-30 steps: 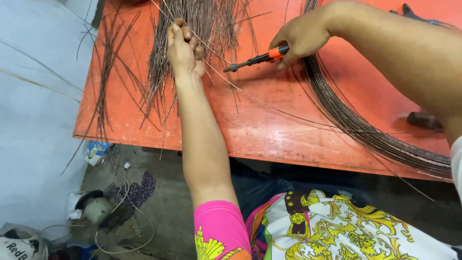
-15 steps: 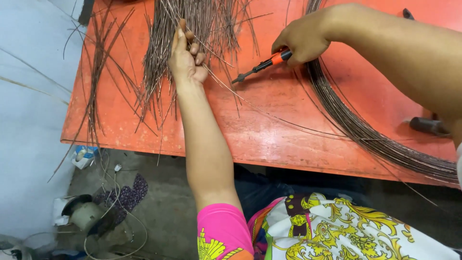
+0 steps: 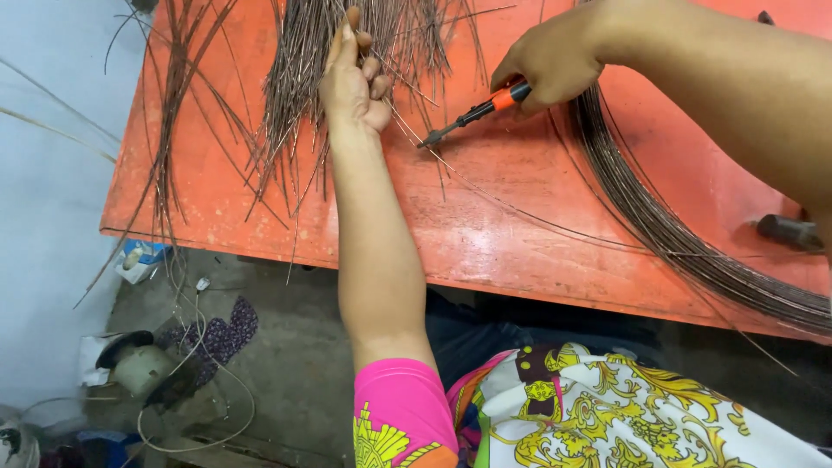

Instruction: Cutting lengths of copper wire from a large coil and bundling them together on a work table.

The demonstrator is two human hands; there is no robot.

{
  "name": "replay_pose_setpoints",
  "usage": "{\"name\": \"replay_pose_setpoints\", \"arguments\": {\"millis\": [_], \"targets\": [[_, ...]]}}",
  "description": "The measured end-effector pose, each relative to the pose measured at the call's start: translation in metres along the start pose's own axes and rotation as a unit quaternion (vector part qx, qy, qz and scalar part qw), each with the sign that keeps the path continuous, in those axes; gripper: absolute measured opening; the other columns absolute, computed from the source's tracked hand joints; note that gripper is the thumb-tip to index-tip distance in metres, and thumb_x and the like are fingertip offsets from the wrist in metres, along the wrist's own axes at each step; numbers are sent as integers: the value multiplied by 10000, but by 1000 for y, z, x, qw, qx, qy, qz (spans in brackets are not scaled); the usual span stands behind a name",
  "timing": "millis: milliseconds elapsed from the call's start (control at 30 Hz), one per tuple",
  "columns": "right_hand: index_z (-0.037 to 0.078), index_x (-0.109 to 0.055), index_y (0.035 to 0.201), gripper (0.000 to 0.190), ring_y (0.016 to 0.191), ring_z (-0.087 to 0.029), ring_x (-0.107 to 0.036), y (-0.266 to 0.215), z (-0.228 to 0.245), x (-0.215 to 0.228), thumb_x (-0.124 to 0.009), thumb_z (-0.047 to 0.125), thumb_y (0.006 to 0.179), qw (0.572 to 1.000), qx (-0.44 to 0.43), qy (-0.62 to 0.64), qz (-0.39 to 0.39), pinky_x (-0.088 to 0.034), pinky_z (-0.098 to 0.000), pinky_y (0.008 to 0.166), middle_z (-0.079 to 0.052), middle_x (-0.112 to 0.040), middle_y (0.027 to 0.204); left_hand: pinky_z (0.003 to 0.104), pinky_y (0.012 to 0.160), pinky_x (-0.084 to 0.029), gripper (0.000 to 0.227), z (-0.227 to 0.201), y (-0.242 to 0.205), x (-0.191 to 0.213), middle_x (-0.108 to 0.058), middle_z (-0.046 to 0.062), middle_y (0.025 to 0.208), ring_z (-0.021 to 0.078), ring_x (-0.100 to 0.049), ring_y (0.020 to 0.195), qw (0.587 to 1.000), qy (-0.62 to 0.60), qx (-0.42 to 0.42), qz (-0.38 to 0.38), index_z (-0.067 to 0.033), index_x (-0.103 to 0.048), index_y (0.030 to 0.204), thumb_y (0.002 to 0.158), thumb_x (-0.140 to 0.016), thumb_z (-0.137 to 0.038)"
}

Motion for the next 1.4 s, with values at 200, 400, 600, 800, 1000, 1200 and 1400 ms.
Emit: {"name": "replay_pose_setpoints", "arguments": {"millis": [200, 400, 600, 800, 1000, 1200, 1400], "targets": [[204, -685, 1051, 244, 768, -256, -556, -4, 7, 4, -606, 330, 858, 1000, -9, -11, 5, -411, -382, 689, -55, -642, 815, 180, 337, -258, 273, 1, -5, -6, -662, 2, 915, 11, -387, 471, 1000, 15, -7, 1, -145, -707, 1276, 1040, -578, -193], [238, -679, 1133, 336, 855, -270, -619, 5, 4, 2, -633, 417, 852, 999, -23, -43, -14, -444, -398, 736, -48, -693, 857, 184, 335, -250, 275, 4, 0, -4, -653, 7, 920, 20, -384, 474, 1000, 14, -13, 6, -143, -710, 1260, 1028, -587, -225], [236, -676, 1151, 338, 958, -283, -643, 3, 11, 6, -603, 404, 867, 997, -35, -63, -6, -469, -415, 794, -50, -726, 978, 175, 340, -262, 276, 4, -5, -8, -681, 42, 940, 21, -387, 481, 1000, 13, -7, -13, -127, -710, 1264, 1028, -587, -198], [230, -674, 1112, 293, 955, -279, -659, 1, 16, 7, -586, 364, 866, 997, -37, -65, 5, -483, -418, 776, -37, -735, 1031, 181, 333, -227, 281, 7, 0, -8, -677, 35, 900, 19, -364, 469, 1000, 2, -11, -11, -105, -707, 1265, 1030, -579, -191], [217, -647, 1178, 335, 935, -289, -653, 2, 6, 2, -588, 301, 860, 998, -39, -32, 34, -478, -406, 776, -68, -732, 1066, 197, 400, -368, 283, -1, -7, -10, -723, 101, 1042, 59, -468, 565, 1000, -13, -17, -6, -77, -678, 1284, 1041, -548, -144], [185, -660, 1097, 269, 891, -284, -641, -6, -9, -1, -638, 359, 892, 998, -52, -22, 24, -450, -405, 734, -71, -728, 976, 342, 660, -659, 369, -13, -25, -15, -690, 183, 1263, 277, -736, 902, 997, -56, -36, -47, 11, -589, 1341, 1026, -513, -165], [164, -677, 971, 245, 791, -284, -622, 14, -56, -20, -719, 330, 795, 998, -47, 11, -40, -434, -395, 687, -80, -718, 851, 303, 583, -650, 343, -19, -35, -1, -694, 208, 1236, 255, -743, 812, 988, -89, -92, -87, 32, -588, 1320, 1045, -494, -149]]}}
Point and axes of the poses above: each hand's wrist, its own y-axis towards the middle knuckle, its own x-axis out of the back of the hand, z = x × y, the point moved 5 cm from there along y, towards the middle knuckle
